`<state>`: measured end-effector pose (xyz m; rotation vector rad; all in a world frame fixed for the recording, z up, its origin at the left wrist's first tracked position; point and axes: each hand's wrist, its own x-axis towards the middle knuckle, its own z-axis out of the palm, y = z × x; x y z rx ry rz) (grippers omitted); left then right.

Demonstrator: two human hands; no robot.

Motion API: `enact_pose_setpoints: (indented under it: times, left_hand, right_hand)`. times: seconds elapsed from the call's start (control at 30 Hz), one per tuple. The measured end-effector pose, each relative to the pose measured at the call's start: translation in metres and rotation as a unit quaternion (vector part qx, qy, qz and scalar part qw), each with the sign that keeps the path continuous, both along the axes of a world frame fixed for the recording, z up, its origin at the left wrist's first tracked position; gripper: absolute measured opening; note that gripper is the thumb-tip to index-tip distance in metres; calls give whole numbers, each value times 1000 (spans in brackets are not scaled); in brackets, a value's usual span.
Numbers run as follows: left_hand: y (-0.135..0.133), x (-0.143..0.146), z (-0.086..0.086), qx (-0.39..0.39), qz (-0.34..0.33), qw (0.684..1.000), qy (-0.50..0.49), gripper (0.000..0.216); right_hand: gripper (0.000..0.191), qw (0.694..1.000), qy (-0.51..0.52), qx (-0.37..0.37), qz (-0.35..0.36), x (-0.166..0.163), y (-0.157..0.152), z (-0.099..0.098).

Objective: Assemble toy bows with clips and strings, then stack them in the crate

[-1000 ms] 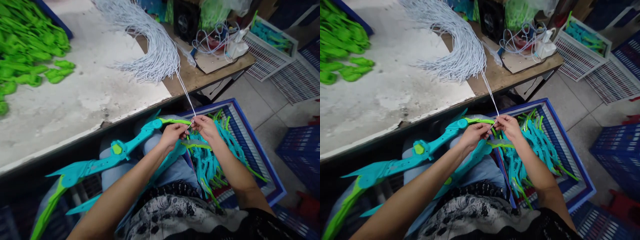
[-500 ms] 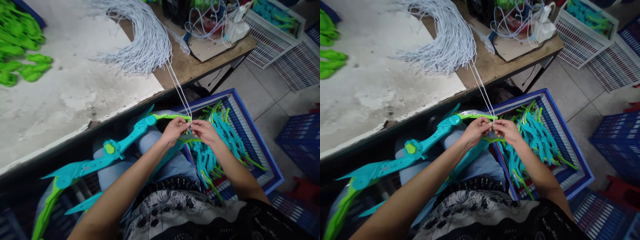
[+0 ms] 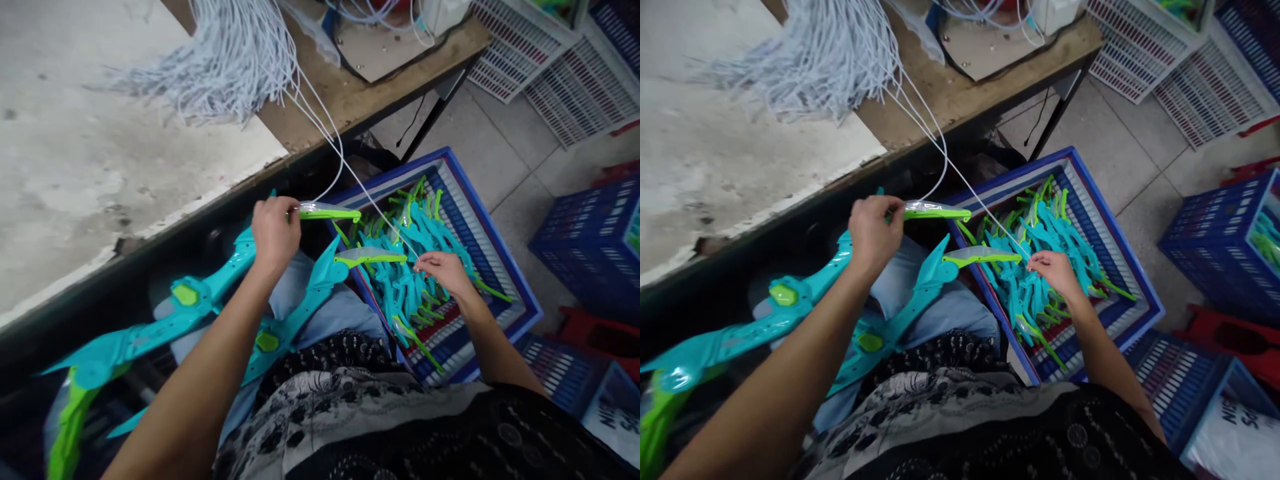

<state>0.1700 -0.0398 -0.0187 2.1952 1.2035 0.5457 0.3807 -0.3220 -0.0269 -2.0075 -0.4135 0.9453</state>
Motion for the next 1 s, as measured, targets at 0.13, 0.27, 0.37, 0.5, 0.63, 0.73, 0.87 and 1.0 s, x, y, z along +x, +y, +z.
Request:
enact_pose_setpoints:
  times: [0.13,0.27,0.37,0.5,0.63,0.73,0.87,1.0]
  left_hand:
    - [1,-7,2,46,13,998,50,18]
    - [-36,-6,22,54,15,998,-41,23]
    - [-89,0,25,-127,-81,983,-101,17]
    - [-152,16,-6,-540,-134,826,-91,14]
    - [-173,36,-45,-689,-8,716,-111,16]
    - [-171,49,-60,-713,15,689,-128,20]
    - [-171,66,-68,-720,6,679,-142,16]
    - [-173,81,-73,-729,-16,669,-147,3]
  right_hand:
    - [24,998,-49,11,-36,-14,-16,-11]
    - [22,988,-110,66,-91,-31,-11,-26]
    - [23,978,-143,83,-126,-42,-6,-40]
    - [24,975,-163,65,-138,-50,-7,-53]
    - [22,971,-193,74,-122,-53,-7,-60]
    - [22,967,-223,72,-104,-53,-6,-63]
    - [21,956,-271,88,-73,-53,-5,-67]
    - [18,956,-265,116,-49,-52,-6,-70]
